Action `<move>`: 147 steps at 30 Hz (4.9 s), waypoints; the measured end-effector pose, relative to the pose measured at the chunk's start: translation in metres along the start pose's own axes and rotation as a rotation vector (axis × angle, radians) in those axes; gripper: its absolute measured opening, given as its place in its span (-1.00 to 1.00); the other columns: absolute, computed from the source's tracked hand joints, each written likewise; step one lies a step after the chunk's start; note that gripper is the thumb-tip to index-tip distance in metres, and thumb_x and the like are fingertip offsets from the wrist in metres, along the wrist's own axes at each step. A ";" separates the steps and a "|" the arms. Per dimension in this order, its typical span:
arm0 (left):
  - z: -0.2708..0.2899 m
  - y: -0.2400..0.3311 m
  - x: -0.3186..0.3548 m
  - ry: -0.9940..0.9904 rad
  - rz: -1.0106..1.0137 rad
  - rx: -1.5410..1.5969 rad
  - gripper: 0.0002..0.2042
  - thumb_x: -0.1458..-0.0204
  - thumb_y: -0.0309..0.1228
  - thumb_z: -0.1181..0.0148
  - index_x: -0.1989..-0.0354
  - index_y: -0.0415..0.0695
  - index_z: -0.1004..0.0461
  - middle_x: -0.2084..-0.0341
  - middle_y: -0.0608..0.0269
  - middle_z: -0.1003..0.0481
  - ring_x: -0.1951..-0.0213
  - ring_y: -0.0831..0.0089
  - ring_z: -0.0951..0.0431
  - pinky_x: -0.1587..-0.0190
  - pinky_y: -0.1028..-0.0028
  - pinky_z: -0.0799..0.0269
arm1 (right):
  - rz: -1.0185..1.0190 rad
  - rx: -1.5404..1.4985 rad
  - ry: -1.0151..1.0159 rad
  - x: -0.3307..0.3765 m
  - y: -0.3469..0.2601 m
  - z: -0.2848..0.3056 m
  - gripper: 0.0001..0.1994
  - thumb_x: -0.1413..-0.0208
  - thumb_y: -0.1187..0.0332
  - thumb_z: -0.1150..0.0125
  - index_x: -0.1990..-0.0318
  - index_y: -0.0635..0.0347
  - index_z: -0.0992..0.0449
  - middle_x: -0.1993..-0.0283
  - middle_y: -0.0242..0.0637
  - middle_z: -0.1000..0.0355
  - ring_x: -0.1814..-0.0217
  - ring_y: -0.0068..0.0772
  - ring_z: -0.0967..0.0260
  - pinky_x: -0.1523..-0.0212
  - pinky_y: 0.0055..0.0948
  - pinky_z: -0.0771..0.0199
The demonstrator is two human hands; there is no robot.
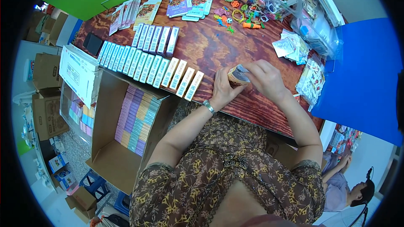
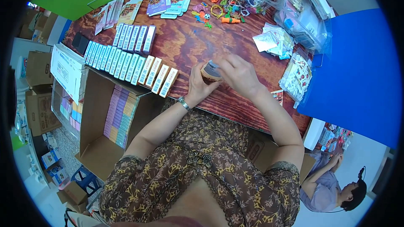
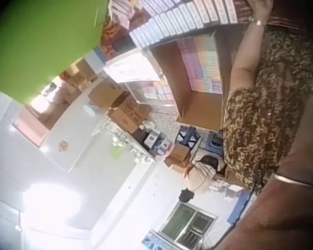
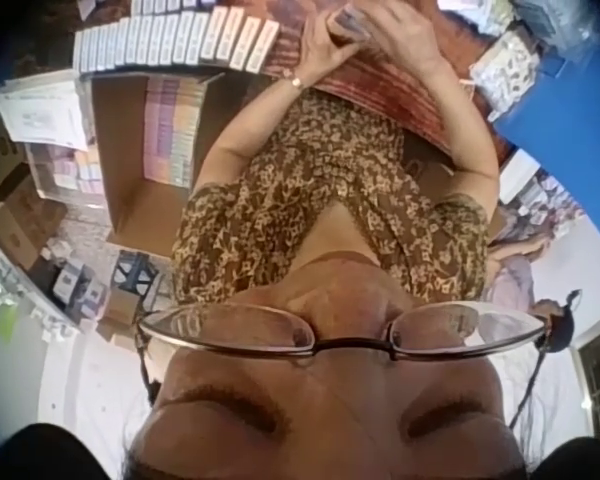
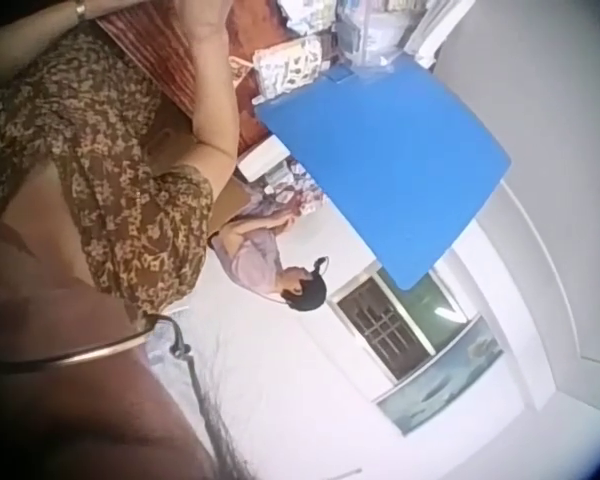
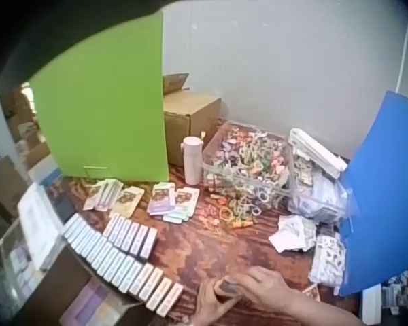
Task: Sorting and packing printed cards and small colorful components into containers.
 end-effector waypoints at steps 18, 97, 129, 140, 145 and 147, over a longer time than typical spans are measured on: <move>0.006 0.007 -0.003 0.005 0.074 0.042 -0.18 0.24 -0.33 -0.61 -0.19 -0.27 -0.22 0.01 -0.06 -0.37 -0.03 0.04 -0.45 -0.07 0.20 -0.41 | -0.317 -0.052 -0.058 -0.055 0.118 -0.034 -0.71 -0.16 0.43 -0.23 -0.05 0.12 -0.57 -0.09 -0.16 -0.48 -0.06 -0.02 -0.46 0.05 -0.19 -0.54; -0.010 0.002 0.000 -0.147 -0.049 0.013 -0.20 0.18 -0.32 -0.56 -0.24 -0.28 -0.26 -0.03 -0.09 -0.42 -0.04 -0.03 -0.46 -0.08 0.14 -0.40 | -0.931 0.467 0.196 0.208 0.184 0.095 -0.66 -0.12 0.24 -0.34 -0.03 0.12 -0.61 0.00 -0.08 -0.56 -0.03 -0.05 -0.53 -0.04 -0.15 -0.52; -0.009 -0.002 0.004 -0.175 -0.014 0.010 -0.20 0.16 -0.33 -0.54 -0.25 -0.32 -0.22 0.00 -0.12 -0.42 0.00 -0.02 -0.49 -0.03 0.16 -0.44 | -1.012 0.113 0.368 0.228 0.194 0.093 -0.81 -0.20 0.23 -0.22 0.22 0.16 -0.48 0.38 -0.13 -0.55 0.32 -0.16 -0.55 0.28 -0.23 -0.48; -0.005 -0.003 0.005 -0.173 -0.002 0.001 -0.20 0.15 -0.33 -0.54 -0.25 -0.31 -0.22 0.01 -0.12 -0.43 0.00 -0.03 -0.49 -0.02 0.15 -0.43 | -0.740 0.736 0.347 0.219 0.188 0.108 -0.96 -0.16 0.41 -0.18 0.26 0.12 -0.48 0.18 -0.08 -0.49 0.11 0.02 -0.53 0.17 -0.07 -0.53; -0.009 -0.003 0.004 -0.166 0.001 0.016 -0.20 0.15 -0.33 -0.53 -0.25 -0.31 -0.22 0.02 -0.11 -0.42 0.00 -0.03 -0.48 -0.03 0.15 -0.42 | -0.918 0.438 0.193 0.231 0.205 0.066 -0.91 -0.22 0.32 -0.16 0.22 0.09 -0.44 0.23 -0.02 -0.52 0.16 0.18 -0.48 0.15 0.04 -0.47; -0.008 -0.002 0.004 -0.165 0.002 0.012 -0.20 0.15 -0.33 -0.53 -0.25 -0.32 -0.22 0.02 -0.11 -0.42 0.00 -0.03 -0.47 -0.03 0.15 -0.42 | -1.118 0.334 0.206 0.234 0.206 0.065 -0.82 -0.29 0.21 -0.10 0.13 0.09 -0.41 0.22 0.05 -0.54 0.12 0.22 -0.48 0.12 0.08 -0.45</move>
Point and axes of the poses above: each hand's wrist, its own x-axis away from the middle knuckle, its own z-axis out of the back of the hand, y = z × x, the point moved 2 cm from there along -x, towards the middle knuckle
